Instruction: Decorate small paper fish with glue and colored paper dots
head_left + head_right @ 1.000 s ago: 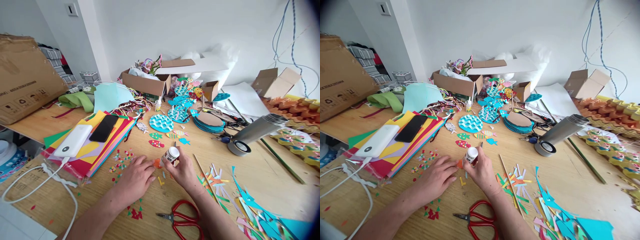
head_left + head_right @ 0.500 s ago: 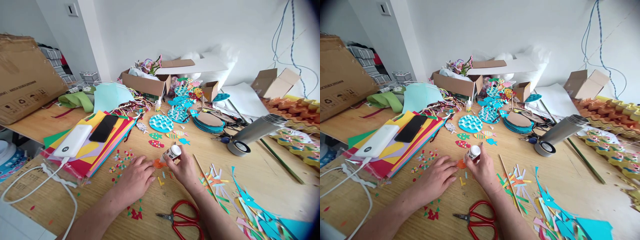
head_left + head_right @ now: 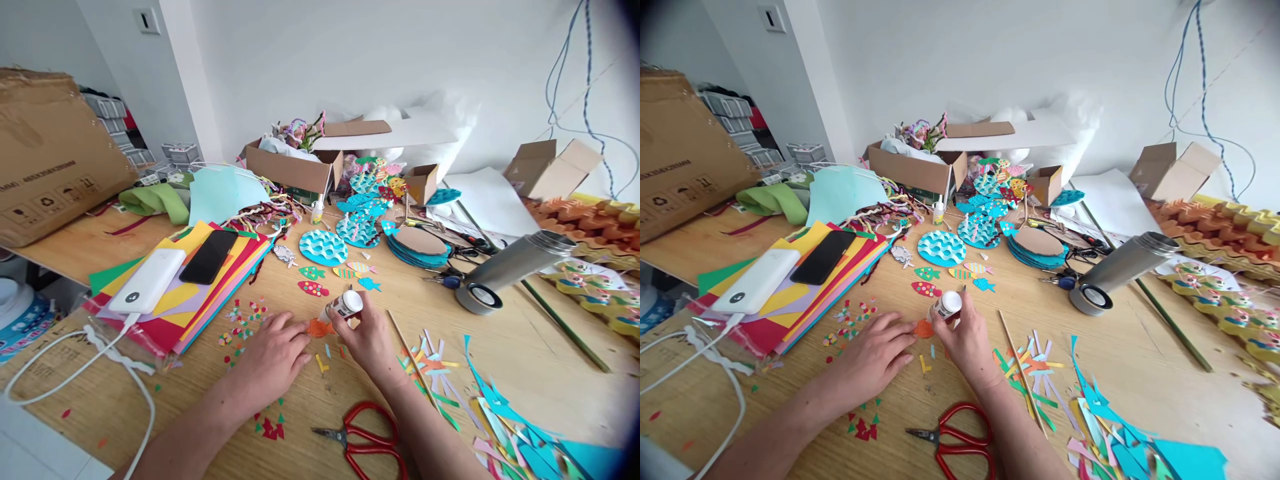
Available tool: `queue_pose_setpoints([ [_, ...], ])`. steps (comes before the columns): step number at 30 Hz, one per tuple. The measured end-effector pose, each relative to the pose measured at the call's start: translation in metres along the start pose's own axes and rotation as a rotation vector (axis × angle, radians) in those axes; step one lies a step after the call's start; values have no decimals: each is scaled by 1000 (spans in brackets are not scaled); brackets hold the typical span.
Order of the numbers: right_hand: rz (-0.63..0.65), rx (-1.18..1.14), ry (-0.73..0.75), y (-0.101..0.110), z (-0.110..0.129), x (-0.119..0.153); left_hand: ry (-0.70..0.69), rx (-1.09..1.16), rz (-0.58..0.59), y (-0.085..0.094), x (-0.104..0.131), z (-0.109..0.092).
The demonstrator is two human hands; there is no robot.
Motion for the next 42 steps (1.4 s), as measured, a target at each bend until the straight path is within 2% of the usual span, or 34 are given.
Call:
queue_pose_setpoints([
  [3, 13, -15, 34, 0, 5, 0, -5, -5, -13, 1, -1, 0],
  [17, 10, 7, -25, 0, 3, -2, 3, 0, -1, 2, -1, -1],
  [22, 25, -12, 26, -2, 5, -1, 7, 7, 6, 3, -2, -2],
  [26, -13, -15, -14, 1, 3, 0, -4, -2, -8, 2, -1, -2],
  [31, 8, -39, 37, 1, 9, 1, -13, -14, -14, 2, 0, -2],
  [35, -27, -26, 0, 2, 5, 0, -9, -18, -17, 2, 0, -1],
  [42, 15, -5, -7, -2, 4, -1, -2, -8, -12, 1, 0, -1],
])
Point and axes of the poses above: each hand's wrist, its own x-axis away from the middle knuckle, its own y-axis out of the back of the hand, z = x × y, the point moved 7 cm from there along -x, towards the middle knuckle, and after that the axes turned 7 degrees about x, right-handed, at the moved point
